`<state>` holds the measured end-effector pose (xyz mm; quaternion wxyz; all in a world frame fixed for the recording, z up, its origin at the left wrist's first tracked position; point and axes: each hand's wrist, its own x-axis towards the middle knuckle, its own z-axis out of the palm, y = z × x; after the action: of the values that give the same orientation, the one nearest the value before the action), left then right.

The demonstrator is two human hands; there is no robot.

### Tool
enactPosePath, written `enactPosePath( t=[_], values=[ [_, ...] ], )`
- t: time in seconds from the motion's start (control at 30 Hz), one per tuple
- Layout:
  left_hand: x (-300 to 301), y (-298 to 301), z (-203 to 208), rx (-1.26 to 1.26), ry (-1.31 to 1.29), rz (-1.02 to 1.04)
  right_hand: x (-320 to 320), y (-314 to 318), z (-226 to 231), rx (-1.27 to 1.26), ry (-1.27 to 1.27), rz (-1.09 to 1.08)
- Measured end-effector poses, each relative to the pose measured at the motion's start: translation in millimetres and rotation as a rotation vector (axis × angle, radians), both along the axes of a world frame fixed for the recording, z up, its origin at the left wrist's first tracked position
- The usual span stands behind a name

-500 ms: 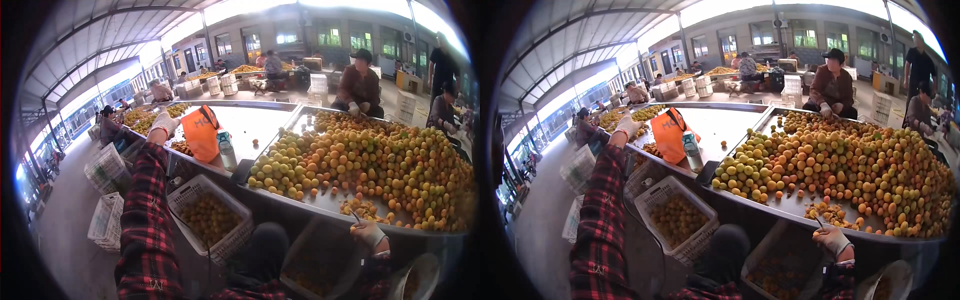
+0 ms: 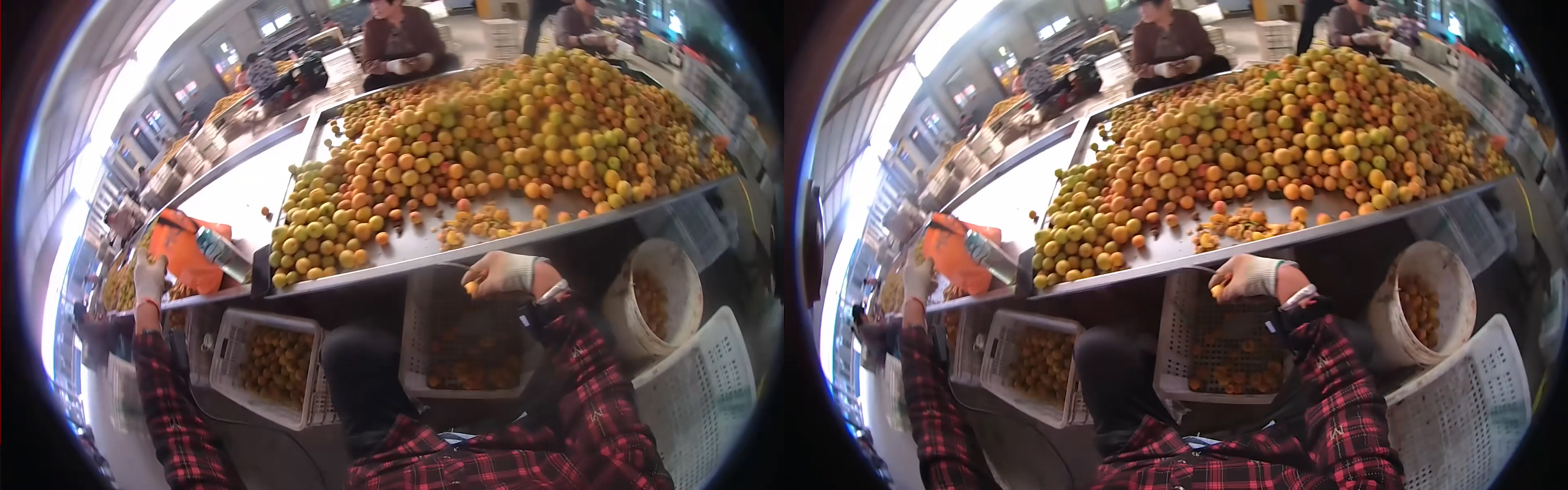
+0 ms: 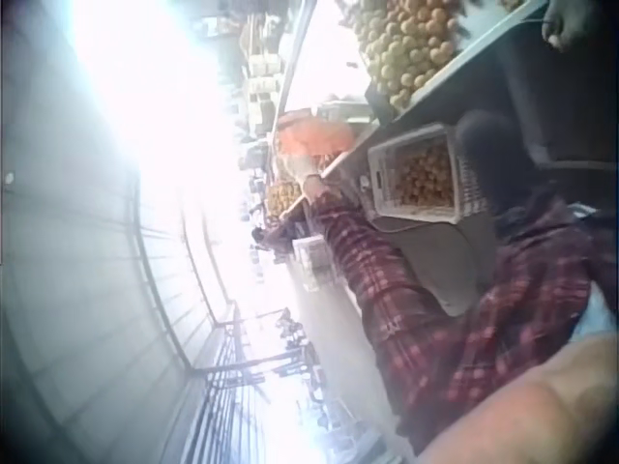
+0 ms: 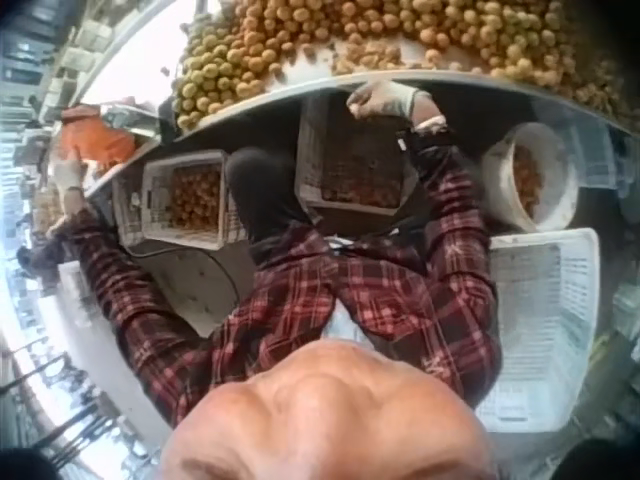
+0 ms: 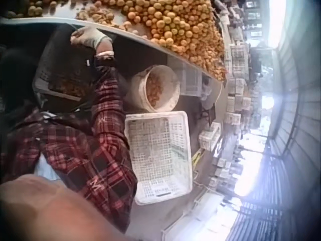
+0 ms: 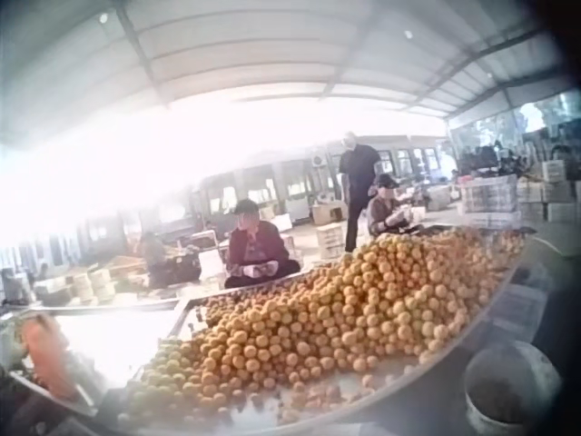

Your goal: The person processes apricots by picking them from a pile, cutting them open with a small knife, and removing the pits. The pitted fruit is placed into a basket while the pits are discarded onto the table.

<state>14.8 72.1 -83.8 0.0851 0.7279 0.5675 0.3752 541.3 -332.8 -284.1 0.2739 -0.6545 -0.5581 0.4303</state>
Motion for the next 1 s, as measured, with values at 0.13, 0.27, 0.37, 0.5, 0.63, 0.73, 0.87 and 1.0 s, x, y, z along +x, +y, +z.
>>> enactPosePath(
  t=[0.13, 0.27, 0.37, 0.5, 0.63, 0.73, 0.87, 1.0],
  values=[
    [111, -25, -46, -0.154, -0.046, -0.162, 6, -21, 3, 0.03, -0.012, -0.084],
    [192, -50, -82, -0.282, 0.04, -0.328, 11, -18, 19, -0.079, 0.13, -0.281],
    [267, -84, -122, -0.306, 0.018, -0.505, 18, -20, 40, 0.02, 0.146, -0.607],
    [381, -132, -172, -0.194, 0.159, -0.732, 52, -32, 23, 0.629, 0.542, -1.034],
    [461, -159, -225, -0.315, 0.048, -0.826, 76, -47, 36, 1.035, 0.904, -1.302],
    [531, -246, -216, -0.452, 0.066, -1.014, 103, -83, 35, 1.177, 0.935, -1.484],
    [594, -274, -242, -0.351, 0.134, -1.269, 117, -95, 38, 1.282, 0.889, -1.529],
    [624, -296, -250, -0.16, 0.291, -1.48, 114, -95, 42, 1.253, 0.891, -1.49]
  ],
)
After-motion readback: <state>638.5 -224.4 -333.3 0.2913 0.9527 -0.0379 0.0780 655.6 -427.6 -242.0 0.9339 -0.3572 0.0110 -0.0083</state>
